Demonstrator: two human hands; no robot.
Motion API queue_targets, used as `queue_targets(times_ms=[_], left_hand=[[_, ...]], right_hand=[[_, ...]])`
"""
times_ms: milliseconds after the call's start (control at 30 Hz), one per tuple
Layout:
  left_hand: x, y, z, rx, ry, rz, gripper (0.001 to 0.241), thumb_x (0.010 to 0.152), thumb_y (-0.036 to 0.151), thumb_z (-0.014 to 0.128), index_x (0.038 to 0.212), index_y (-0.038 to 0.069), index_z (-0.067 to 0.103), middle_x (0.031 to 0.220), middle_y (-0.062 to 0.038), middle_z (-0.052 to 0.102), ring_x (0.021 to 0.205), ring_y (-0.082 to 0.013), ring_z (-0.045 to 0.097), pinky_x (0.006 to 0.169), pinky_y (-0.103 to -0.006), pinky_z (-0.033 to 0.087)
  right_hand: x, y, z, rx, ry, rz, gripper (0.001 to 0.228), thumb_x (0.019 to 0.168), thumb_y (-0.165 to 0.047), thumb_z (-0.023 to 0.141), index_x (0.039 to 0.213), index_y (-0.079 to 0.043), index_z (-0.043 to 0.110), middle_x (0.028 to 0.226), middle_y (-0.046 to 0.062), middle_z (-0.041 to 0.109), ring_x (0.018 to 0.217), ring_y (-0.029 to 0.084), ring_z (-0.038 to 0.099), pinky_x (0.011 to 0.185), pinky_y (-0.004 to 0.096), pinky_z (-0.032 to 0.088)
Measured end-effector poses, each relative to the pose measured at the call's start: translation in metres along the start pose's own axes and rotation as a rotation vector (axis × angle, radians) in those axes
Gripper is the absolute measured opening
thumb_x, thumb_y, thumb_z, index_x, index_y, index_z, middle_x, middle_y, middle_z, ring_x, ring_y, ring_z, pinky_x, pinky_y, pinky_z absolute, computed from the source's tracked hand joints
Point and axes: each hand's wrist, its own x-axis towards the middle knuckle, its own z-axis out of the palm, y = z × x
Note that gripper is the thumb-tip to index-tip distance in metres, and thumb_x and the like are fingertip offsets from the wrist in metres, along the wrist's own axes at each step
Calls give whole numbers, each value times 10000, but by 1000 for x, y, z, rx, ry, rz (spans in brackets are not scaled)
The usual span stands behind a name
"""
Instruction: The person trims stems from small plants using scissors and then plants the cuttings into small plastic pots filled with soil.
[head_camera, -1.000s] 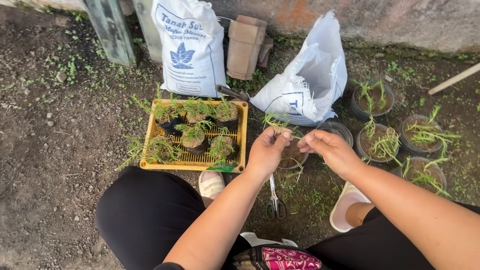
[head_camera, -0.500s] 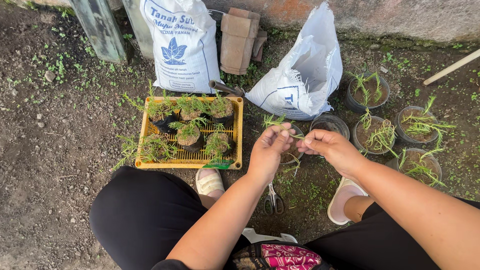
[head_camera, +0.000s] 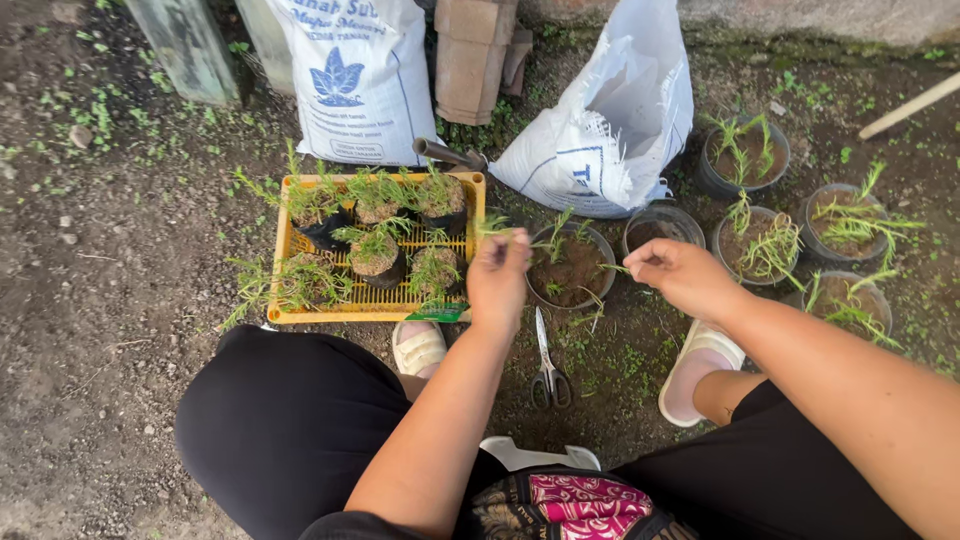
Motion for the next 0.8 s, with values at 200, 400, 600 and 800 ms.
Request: queue_targets(times_ms=[200,400,600,800], left_hand=[[3,-68,-20,-119,191,-245,142,989,201,677,997,71,621,888,-15,651,765,-94,595,687,-256,485],[22,-84,-15,-174,250,-273,150,1001,221,643,955,103,564,933,-27,682,785,-95,598,723,-256,496],[35,-61,-1,-253,207,-132,118,1002,201,632,1001,99,573,982,-39,693,830,-90,607,762,-250,491],[41,-46,3,-188,193,-123,144,1024,224,620,1007,95,561,1014,-61,711,857,-110,626,766,-265,491]], right_hand=[[32,116,37,-227,-94,-119,206,871,-190,726,1024,-65,785,1062,67,794,991,181,746,893,335,568],[90,206,74,-455,-75,133,228,906,-241,690,1061,-109,793,1042,88,797,953,232,737,890,361,555],[136,226,112,1,165,287,273,994,-243,644,1030,7,747,905,156,747,821,278,695,763,411,554],[147,221,124,573,306,477,183,945,-108,653,1083,11,662,933,141,645,774,239,620,699,366,546]])
